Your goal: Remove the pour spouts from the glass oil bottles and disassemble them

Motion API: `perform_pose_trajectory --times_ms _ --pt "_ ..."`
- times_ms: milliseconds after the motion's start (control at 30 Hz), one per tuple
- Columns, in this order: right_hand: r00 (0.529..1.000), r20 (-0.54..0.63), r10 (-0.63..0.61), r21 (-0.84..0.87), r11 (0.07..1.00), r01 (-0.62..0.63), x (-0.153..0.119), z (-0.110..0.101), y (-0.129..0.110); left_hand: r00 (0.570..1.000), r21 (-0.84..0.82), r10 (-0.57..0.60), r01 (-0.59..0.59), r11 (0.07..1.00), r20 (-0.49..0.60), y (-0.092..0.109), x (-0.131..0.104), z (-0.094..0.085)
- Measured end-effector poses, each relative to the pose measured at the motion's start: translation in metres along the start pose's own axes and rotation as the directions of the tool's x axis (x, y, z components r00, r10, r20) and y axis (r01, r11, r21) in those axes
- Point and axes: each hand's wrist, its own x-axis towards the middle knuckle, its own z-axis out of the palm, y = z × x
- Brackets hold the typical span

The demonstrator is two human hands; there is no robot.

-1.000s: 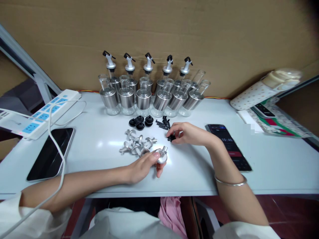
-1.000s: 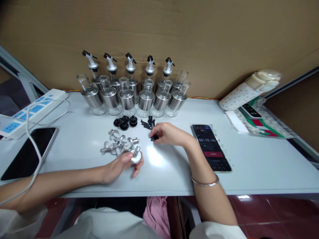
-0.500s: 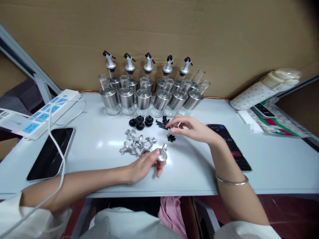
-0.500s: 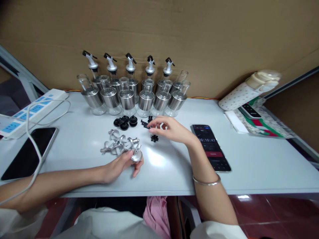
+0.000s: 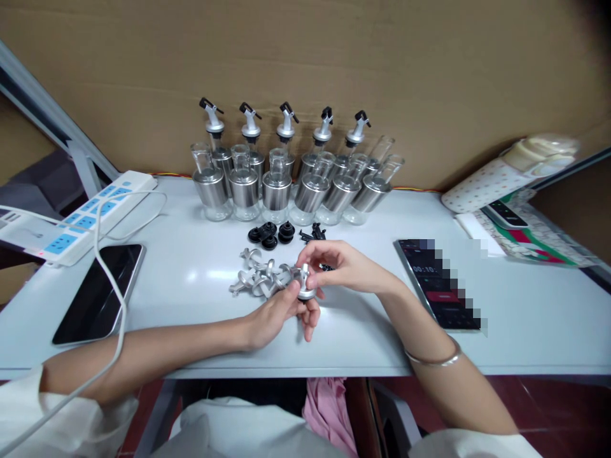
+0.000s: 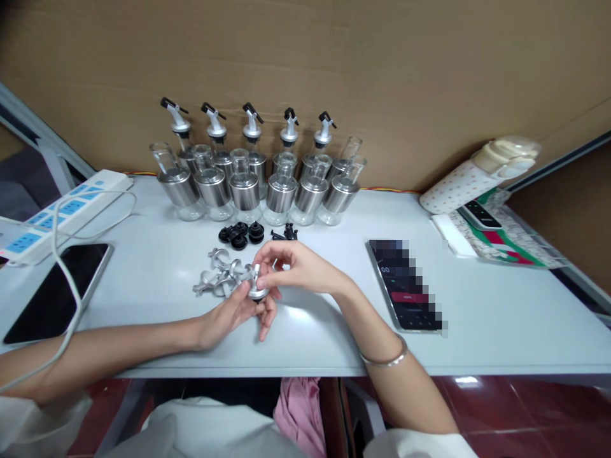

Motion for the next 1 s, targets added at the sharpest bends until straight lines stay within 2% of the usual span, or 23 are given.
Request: perform_pose_trajectory --times_ms 67,167,333,567,800,1000 --pt "0.997 -0.072 -0.018 0.066 0.998 0.023 0.001 0.001 0.002 1.000 -0.003 -0.006 0.006 1.000 -0.001 0.001 0.000 0.000" --pt "0.988 -0.132 -0.079 0.011 0.997 0.082 0.001 0.001 0.001 1.000 -0.016 -0.023 0.022 1.000 -0.013 0.001 0.001 -0.001" --pt "0.991 -0.019 -0.134 -0.120 0.984 0.131 -0.002 0.000 -0.007 1.000 -0.030 -0.026 0.026 0.999 -0.003 0.001 0.003 -0.001" --pt "0.990 -0.018 -0.139 -0.272 0.954 0.129 -0.004 0.001 -0.003 1.000 -0.014 -0.017 0.017 1.000 -0.011 0.001 0.002 0.000" --pt "0.985 -0.021 -0.174 -0.307 0.938 0.159 -0.009 -0.009 -0.006 1.000 -0.005 0.011 -0.011 1.000 -0.016 -0.001 0.000 -0.001" --pt "0.988 0.045 -0.145 -0.285 0.946 0.152 -0.012 -0.017 -0.009 1.000 -0.035 -0.003 0.003 0.999 0.005 0.001 0.000 -0.001"
